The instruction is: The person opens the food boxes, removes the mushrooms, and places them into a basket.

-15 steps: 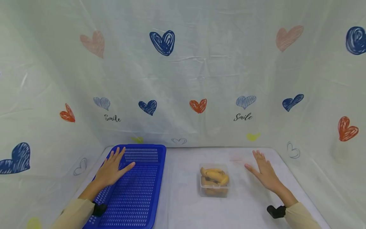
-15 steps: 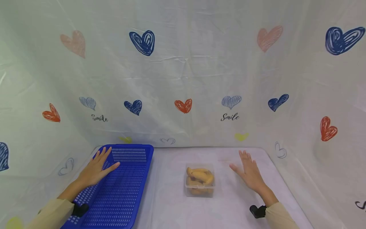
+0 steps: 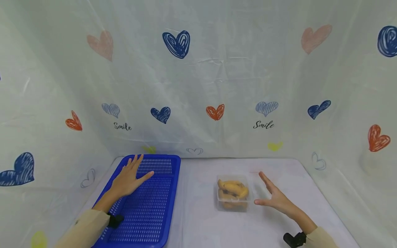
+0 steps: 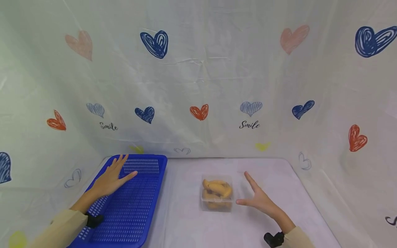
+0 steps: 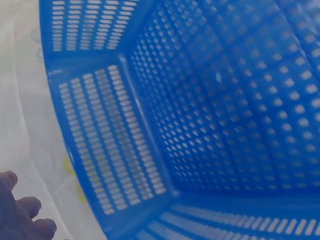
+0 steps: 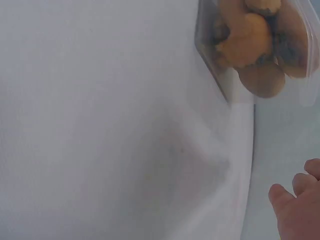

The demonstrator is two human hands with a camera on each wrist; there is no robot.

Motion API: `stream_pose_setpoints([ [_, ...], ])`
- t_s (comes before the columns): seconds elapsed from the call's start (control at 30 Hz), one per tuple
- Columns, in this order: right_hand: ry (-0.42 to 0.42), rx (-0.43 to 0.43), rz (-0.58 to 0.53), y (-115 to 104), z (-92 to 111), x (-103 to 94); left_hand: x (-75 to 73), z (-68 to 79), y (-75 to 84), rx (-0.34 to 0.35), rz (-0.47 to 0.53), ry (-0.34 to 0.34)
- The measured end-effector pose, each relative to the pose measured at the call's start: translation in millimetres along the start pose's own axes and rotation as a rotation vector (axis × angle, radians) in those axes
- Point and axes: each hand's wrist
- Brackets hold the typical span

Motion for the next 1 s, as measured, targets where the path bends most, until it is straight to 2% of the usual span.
stream_pose_setpoints([
  [0.2,-0.063,-0.047,-0.136,12.6,0.9,26.0,1.9,-6.9,19.2,0.04,0.01,-0.018],
  [0.4,-0.085,-0.024,-0.221,15.1,-6.6,46.6,3.5,-13.4,41.0,0.11,-0.002,-0.007],
  [0.57,-0.069,0.029,-0.268,12.8,-11.0,59.3,5.3,-18.0,68.5,0.153,-0.002,-0.025],
  [0.77,-0.021,0.065,-0.311,10.3,-16.8,72.5,10.1,-26.6,102.2,0.249,0.011,-0.063],
  [0.87,0.018,0.091,-0.306,8.3,-18.8,75.6,14.3,-30.5,117.0,0.288,0.013,-0.086],
  [1.0,0.051,0.084,-0.326,8.4,-23.2,80.2,23.1,-35.6,135.8,0.324,0.003,-0.13],
])
Point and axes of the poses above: each hand's wrist, its own z-axis away from the middle knuckle, its own x-axis out of the palm, y = z × x, and after that the axes turned 6 degrees about -y, right-handed
